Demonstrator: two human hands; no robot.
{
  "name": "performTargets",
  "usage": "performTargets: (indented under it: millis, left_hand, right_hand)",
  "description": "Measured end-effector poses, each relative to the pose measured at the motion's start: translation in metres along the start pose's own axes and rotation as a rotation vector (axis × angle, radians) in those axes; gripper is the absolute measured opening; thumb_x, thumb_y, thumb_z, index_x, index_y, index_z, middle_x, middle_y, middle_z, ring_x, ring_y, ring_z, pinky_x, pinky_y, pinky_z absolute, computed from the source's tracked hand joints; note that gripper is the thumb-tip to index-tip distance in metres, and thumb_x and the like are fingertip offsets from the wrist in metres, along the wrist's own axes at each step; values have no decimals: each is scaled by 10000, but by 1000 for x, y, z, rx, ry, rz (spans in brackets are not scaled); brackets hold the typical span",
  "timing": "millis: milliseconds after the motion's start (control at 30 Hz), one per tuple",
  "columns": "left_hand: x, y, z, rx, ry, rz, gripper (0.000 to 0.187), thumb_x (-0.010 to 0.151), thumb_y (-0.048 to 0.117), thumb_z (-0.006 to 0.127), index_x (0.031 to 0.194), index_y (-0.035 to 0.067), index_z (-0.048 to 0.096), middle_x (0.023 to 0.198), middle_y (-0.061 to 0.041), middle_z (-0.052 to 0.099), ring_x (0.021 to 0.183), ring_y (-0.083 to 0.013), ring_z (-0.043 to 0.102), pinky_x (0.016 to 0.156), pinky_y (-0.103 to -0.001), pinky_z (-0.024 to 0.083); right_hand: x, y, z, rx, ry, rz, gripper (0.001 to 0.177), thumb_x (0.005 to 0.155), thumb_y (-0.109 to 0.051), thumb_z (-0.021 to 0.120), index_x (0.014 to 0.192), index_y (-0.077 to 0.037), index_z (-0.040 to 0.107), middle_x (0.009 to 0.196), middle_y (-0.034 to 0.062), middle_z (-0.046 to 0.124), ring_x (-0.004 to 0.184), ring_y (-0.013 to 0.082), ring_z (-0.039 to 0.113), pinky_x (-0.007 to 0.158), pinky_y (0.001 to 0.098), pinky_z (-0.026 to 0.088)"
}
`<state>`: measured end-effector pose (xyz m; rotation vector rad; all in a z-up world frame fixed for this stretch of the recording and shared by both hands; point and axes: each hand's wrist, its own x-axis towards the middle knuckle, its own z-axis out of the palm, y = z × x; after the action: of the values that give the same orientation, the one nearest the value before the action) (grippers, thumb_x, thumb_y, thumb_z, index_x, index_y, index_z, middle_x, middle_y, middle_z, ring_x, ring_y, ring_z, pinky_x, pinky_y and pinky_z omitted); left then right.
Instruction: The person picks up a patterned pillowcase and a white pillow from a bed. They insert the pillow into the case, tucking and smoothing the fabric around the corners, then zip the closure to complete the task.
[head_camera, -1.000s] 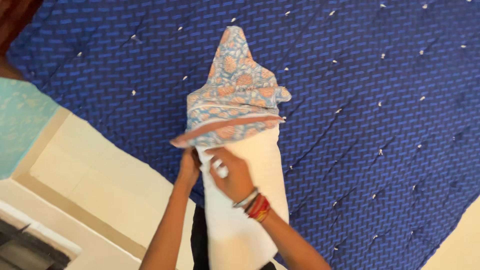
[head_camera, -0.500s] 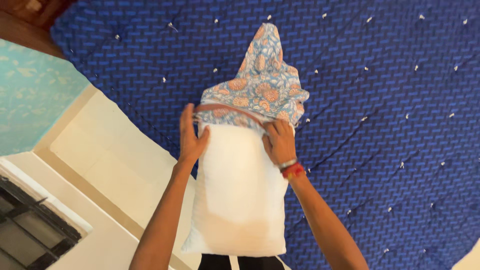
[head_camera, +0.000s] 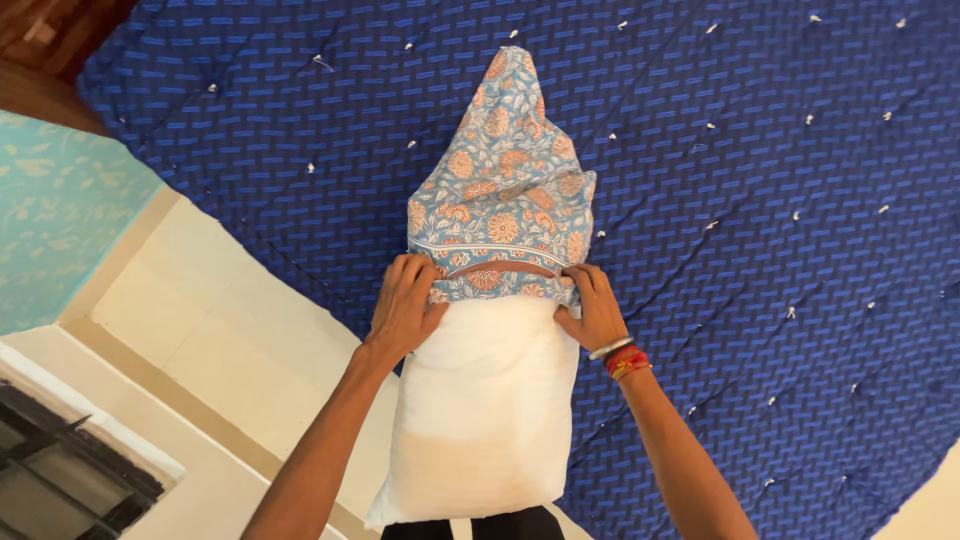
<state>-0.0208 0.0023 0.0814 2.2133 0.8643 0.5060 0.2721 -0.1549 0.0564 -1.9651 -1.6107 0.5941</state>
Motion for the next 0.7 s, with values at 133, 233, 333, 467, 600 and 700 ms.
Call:
performTargets:
  millis: [133, 233, 333, 467, 600, 700]
  left_hand:
    - [14, 23, -1, 33, -122, 14, 362, 659, 146, 811, 898, -24, 600, 975, -171, 563, 1024, -345, 494, 954, -476, 378]
    - [18, 23, 4, 78, -273, 40, 332, 658, 121, 812, 903, 15, 613, 929, -133, 606, 993, -305, 527, 933, -442, 389]
    - [14, 13, 23, 140, -254, 24, 307, 634, 48, 780, 907, 55, 640, 895, -104, 667, 956, -290, 589, 905, -429, 415]
    - [22, -15, 37, 177, -88, -134, 262, 647, -20, 745, 875, 71, 653, 855, -137, 695, 886, -333, 653, 847, -433, 455]
    - [16, -39, 34, 132, 27, -154, 267, 633, -43, 726, 869, 69, 669, 794, -120, 698, 816, -339, 672, 767, -457, 467]
    - [9, -53, 29, 164, 101, -112, 217, 631, -27, 733, 801, 98, 685, 802, -117, 703, 793, -340, 666, 734, -456, 474]
  right_hand:
    - [0, 21, 0, -68, 43, -57, 498, 595, -121, 797, 1057, -10, 648, 1325, 222, 554, 1204, 444, 536, 1014, 461, 447]
    - [-6, 40, 14, 42, -22, 11, 382, 683, -82, 762, 1046, -14, 664, 1282, 183, 638, 1138, 403, 639, 957, 411, 528]
    - [-21, 46, 25, 74, -88, 127, 359, 711, -30, 719, 1062, -2, 649, 1156, 174, 684, 1081, 407, 684, 886, 382, 565]
    - [-13, 12, 29, 294, -21, 184, 506, 696, -97, 755, 1135, 35, 541, 1058, 198, 674, 1016, 416, 677, 835, 397, 542]
    - [6, -17, 33, 249, 39, 61, 450, 669, -140, 778, 1037, 21, 576, 931, 224, 655, 877, 438, 649, 754, 459, 516]
    - [14, -16, 50, -46, -22, 20, 200, 772, -163, 780, 906, -81, 657, 812, 161, 680, 816, 397, 653, 734, 473, 504]
